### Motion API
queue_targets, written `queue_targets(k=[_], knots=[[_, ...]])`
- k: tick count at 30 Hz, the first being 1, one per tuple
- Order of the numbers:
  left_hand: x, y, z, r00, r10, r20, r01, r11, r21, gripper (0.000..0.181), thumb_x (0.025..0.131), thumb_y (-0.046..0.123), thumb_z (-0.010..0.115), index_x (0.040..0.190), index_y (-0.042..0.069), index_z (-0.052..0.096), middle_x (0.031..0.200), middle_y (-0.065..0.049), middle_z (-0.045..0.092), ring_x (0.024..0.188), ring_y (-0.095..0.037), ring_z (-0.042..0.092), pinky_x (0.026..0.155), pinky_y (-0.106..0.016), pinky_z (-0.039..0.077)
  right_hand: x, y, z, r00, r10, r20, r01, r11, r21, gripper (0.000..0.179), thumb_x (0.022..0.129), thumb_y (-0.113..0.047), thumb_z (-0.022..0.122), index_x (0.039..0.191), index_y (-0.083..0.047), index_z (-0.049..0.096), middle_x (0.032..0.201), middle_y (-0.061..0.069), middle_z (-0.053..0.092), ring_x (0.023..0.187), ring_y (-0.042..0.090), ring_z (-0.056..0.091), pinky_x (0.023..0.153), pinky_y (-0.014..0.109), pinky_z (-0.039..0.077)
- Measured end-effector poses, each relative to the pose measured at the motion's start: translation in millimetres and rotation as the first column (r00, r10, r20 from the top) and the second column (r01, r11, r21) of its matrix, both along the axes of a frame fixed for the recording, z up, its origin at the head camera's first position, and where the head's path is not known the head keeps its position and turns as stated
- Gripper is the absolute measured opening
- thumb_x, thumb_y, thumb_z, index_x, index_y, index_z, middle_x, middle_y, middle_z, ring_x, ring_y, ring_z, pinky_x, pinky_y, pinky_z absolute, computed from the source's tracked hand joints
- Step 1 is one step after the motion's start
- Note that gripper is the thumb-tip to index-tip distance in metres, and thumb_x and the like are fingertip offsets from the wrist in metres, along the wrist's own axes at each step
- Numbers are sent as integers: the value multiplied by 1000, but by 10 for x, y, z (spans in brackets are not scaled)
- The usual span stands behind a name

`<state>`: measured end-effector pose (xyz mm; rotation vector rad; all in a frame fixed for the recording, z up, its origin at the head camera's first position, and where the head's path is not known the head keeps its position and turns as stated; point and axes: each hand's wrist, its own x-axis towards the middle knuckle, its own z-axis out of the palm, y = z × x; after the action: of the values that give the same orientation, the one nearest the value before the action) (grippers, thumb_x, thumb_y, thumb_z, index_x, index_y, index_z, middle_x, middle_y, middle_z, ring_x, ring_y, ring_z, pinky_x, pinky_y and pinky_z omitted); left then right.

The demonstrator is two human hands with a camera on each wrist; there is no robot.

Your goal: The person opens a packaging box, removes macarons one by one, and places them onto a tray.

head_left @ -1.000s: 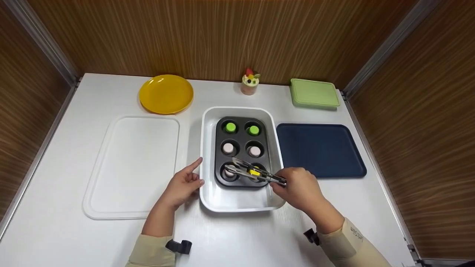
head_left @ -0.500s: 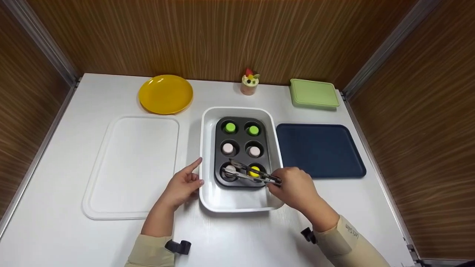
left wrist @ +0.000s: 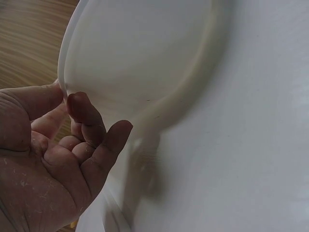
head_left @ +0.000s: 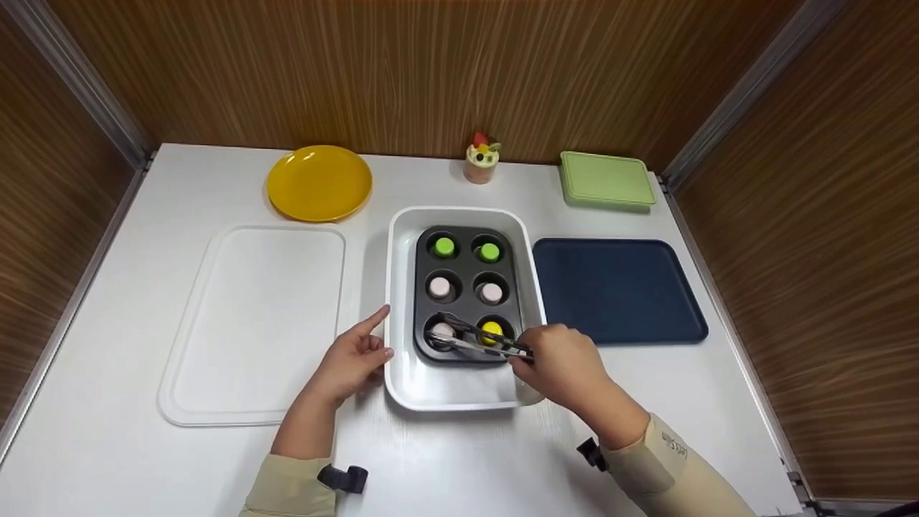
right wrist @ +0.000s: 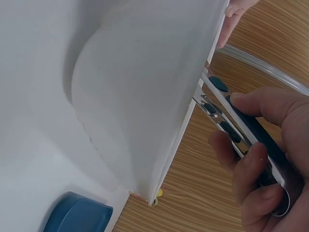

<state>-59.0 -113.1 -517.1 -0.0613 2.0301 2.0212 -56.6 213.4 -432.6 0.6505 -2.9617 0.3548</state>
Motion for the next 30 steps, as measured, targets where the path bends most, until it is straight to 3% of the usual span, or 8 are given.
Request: queue_targets(k=[10,21,30], knots=[[20,-13,30,1000,-7,-5,7,1000,17,73,95,-10,66,162,4,40,82,-4,55,68,-11,53,58,-24,50,-15,-52,45,999,36,-3,-35,999,40,35,84,-18,82,62,-20,56,62,-2,58,53,23,58,46,48,47],[39,4,32,1000,6,8,-6,1000,6,73,96,-10,66,162,5,41,82,-4,55,66,-13,54,59,-26,51,-37,-79,85,995,88,-50,-85,994,75,35,81,-17,86,62,-18,57,64,1,61,55,27,62,45,51,48],[19,4,-4,1000,8,7,-8,1000,1,73,96,-10,66,162,5,41,82,-4,55,67,-11,52,60,-25,50,-29,-86,49,994,88,-58,-83,993,83,34,81,-16,88,64,-18,59,64,-1,62,56,27,63,46,50,48]])
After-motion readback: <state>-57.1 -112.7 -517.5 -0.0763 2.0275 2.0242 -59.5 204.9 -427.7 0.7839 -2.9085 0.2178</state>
